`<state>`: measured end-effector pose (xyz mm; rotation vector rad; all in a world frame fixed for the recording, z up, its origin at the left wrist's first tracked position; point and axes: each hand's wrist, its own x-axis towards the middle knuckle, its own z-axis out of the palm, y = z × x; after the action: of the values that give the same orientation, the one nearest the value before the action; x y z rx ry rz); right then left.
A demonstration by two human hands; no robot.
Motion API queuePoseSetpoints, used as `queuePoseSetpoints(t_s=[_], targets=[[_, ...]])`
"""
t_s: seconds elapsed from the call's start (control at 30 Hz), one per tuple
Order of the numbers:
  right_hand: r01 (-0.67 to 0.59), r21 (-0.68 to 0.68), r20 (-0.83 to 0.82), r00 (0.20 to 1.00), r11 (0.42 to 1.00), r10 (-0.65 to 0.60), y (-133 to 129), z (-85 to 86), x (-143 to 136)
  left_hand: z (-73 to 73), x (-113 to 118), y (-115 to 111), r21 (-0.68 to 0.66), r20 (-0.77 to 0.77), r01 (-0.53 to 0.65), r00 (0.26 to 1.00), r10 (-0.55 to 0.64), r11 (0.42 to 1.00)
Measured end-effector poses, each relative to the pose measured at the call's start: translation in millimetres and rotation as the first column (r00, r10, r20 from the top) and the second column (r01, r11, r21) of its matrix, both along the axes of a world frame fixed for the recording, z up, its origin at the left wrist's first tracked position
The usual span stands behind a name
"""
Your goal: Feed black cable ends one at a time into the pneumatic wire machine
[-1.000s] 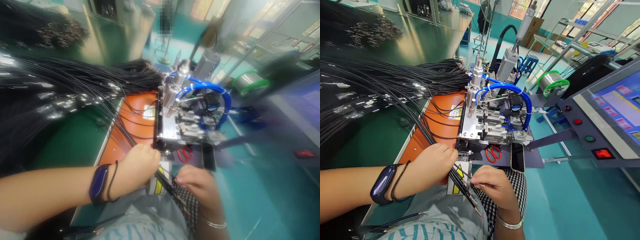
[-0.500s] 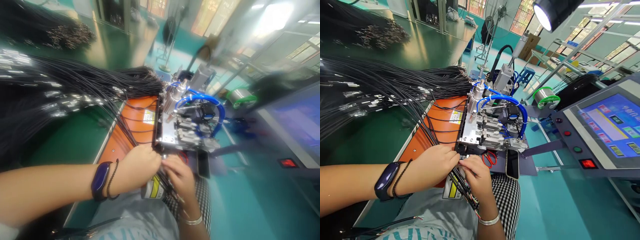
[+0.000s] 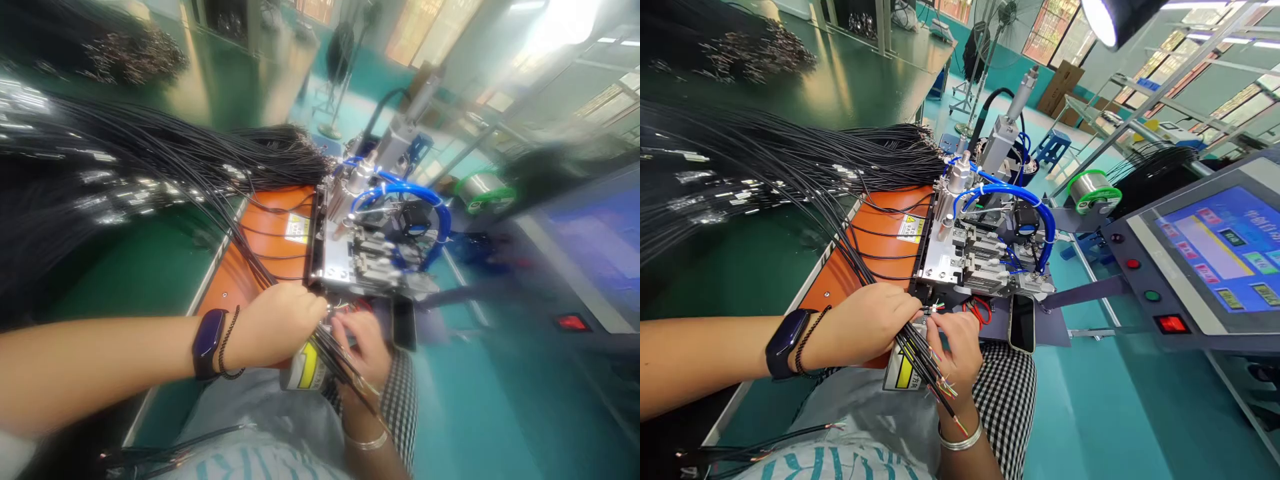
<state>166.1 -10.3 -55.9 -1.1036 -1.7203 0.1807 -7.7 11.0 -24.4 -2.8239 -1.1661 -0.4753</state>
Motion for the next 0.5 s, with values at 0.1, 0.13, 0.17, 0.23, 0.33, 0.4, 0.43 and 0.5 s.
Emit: queuePoseSetpoints(t_s=[0.1,0.13,0.17,0.23,0.33,0.4,0.43,0.5], targets=[[0.098,-0.025,-0.03,0.995,0.995,-0.099,-1.7,-1.1,-0.7,-1.0,0.2,0.2,0.019,-0.001,-0.001,1.0,0.001,1.0],[0.125,-0.033,-0.037,0.991,0.992,-0.127,-2.0,-1.0,-0.8,-0.8,0.4,0.3,0.021,-0.004,-0.006,1.0,0.007,1.0],[0.132,-0.041,-0.039,0.99,0.99,-0.133,-2.1,-0.3,-1.0,-0.5,0.6,0.4,0.023,-0.008,-0.013,1.0,0.013,1.0],[0.092,-0.107,-0.029,0.995,0.99,-0.096,-1.3,2.3,-1.1,0.1,1.0,0.7,0.027,-0.015,-0.023,1.0,0.023,0.999],[0.006,-0.337,-0.055,0.998,0.942,-0.026,2.4,5.9,-0.8,0.6,1.0,1.2,0.026,-0.018,-0.006,1.0,0.007,1.0],[-0.007,-0.414,-0.112,0.993,0.91,-0.043,5.1,6.1,-0.2,0.4,0.6,1.6,0.025,-0.015,0.01,1.0,-0.01,1.0],[0.003,-0.414,-0.137,0.988,0.91,-0.066,6.0,5.5,0.2,0.1,0.4,1.7,0.023,-0.013,0.015,1.0,-0.015,1.0],[0.019,-0.374,-0.15,0.985,0.927,-0.08,6.9,3.9,0.7,-0.6,0.1,1.7,0.021,-0.01,0.018,1.0,-0.018,1.0]])
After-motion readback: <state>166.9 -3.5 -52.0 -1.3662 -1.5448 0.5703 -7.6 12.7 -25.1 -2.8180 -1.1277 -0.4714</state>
